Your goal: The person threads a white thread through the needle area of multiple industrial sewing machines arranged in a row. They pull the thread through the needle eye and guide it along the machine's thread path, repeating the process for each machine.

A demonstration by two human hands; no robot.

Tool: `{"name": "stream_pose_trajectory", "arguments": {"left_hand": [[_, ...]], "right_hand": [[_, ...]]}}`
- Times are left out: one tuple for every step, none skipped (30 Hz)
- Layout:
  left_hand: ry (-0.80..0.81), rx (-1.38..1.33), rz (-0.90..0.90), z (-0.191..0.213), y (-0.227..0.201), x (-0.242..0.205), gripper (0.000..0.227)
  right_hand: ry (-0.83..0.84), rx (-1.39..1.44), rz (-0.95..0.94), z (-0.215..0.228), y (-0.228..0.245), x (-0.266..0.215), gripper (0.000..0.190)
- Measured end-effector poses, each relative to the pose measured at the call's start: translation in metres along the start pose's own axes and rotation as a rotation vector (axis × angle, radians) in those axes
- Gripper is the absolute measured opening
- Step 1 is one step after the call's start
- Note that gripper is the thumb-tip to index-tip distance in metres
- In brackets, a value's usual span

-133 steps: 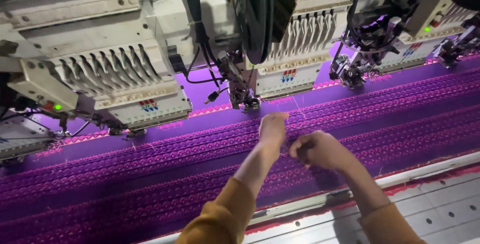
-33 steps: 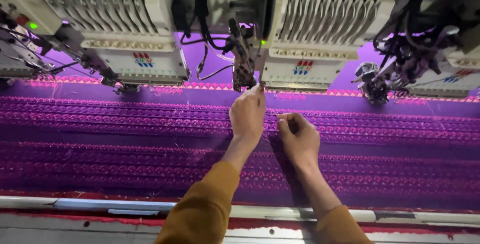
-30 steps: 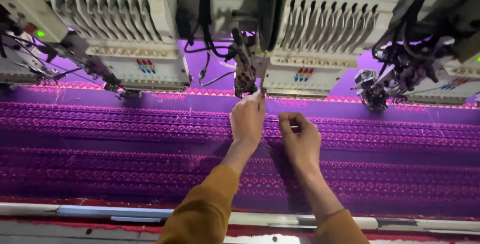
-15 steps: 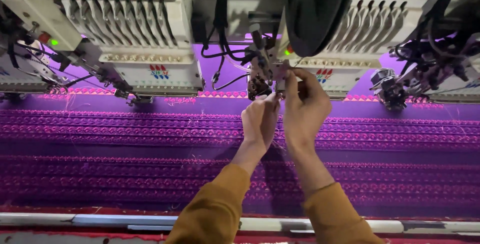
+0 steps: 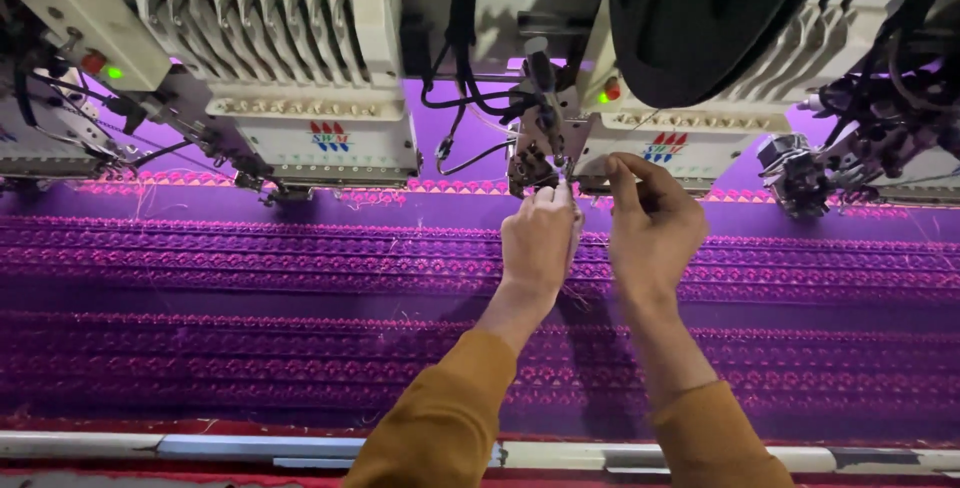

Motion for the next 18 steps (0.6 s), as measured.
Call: {"name": "stream_pose_trajectory", "arguments": {"left_hand": [[-0.003, 0.001, 0.000, 0.001, 0.001, -0.001, 0.038], [0.006, -0.009, 0.003, 0.001, 0.002, -0.002, 0.040], [0.010, -0.019, 0.002, 0.001, 0.001, -0.002, 0.041], [0.002, -0.019, -0.002, 0.007, 0.002, -0.001, 0.041], [0.050, -0.084, 0.002, 0.013, 0.002, -0.003, 0.036], [0.098, -0.149, 0.006, 0.020, 0.003, -0.004, 0.032], [0.099, -0.149, 0.008, 0.019, 0.003, -0.004, 0.032], [0.070, -0.172, 0.022, 0.019, 0.004, -0.005, 0.031], [0.037, -0.192, 0.036, 0.019, 0.006, -0.006, 0.030], [0.035, -0.190, 0.036, 0.023, 0.007, -0.007, 0.030], [0.048, -0.231, 0.047, 0.027, 0.007, -0.008, 0.025], [0.061, -0.272, 0.057, 0.031, 0.008, -0.009, 0.020], [0.063, -0.275, 0.058, 0.030, 0.009, -0.010, 0.020], [0.067, -0.255, 0.070, 0.029, 0.010, -0.011, 0.023], [0.074, -0.233, 0.085, 0.028, 0.012, -0.013, 0.026], [0.077, -0.233, 0.088, 0.033, 0.010, -0.014, 0.026], [0.065, -0.228, 0.110, 0.038, 0.010, -0.013, 0.025], [0.053, -0.223, 0.132, 0.042, 0.011, -0.013, 0.023]], "right_hand": [[0.000, 0.001, 0.003, -0.001, 0.000, -0.001, 0.008], [0.000, -0.003, 0.006, -0.001, 0.001, -0.002, 0.008], [-0.004, -0.007, 0.014, -0.001, 0.000, -0.002, 0.008], [-0.009, -0.005, 0.021, -0.001, 0.001, -0.004, 0.008], [0.004, -0.010, 0.009, 0.000, 0.004, -0.006, 0.008], [0.017, -0.015, -0.002, 0.001, 0.007, -0.009, 0.008], [0.019, -0.015, -0.003, 0.001, 0.008, -0.009, 0.008], [0.020, -0.014, 0.007, 0.002, 0.009, -0.009, 0.009], [0.020, -0.010, 0.018, 0.001, 0.009, -0.010, 0.010], [0.021, -0.007, 0.019, 0.000, 0.007, -0.010, 0.010], [0.017, -0.005, 0.021, 0.000, 0.006, -0.011, 0.009], [0.013, -0.003, 0.023, 0.000, 0.005, -0.010, 0.009], [0.014, -0.007, 0.022, 0.000, 0.003, -0.010, 0.009], [0.014, -0.005, 0.019, 0.000, 0.001, -0.010, 0.009], [0.018, -0.002, 0.013, 0.000, -0.001, -0.010, 0.009], [0.021, -0.003, 0.010, 0.002, 0.000, -0.010, 0.009], [0.020, -0.007, 0.007, 0.002, 0.000, -0.010, 0.009], [0.020, -0.010, 0.004, 0.002, 0.000, -0.010, 0.008]]}}
Point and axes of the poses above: each hand's wrist, its own x-axis towards the middle knuckle, its own z-axis out of the back of the hand, y = z × x, the point moved 6 cm from there along x, towards the middle knuckle, and after that the axes turned 12 degrees about y, right-handed, at the moved point
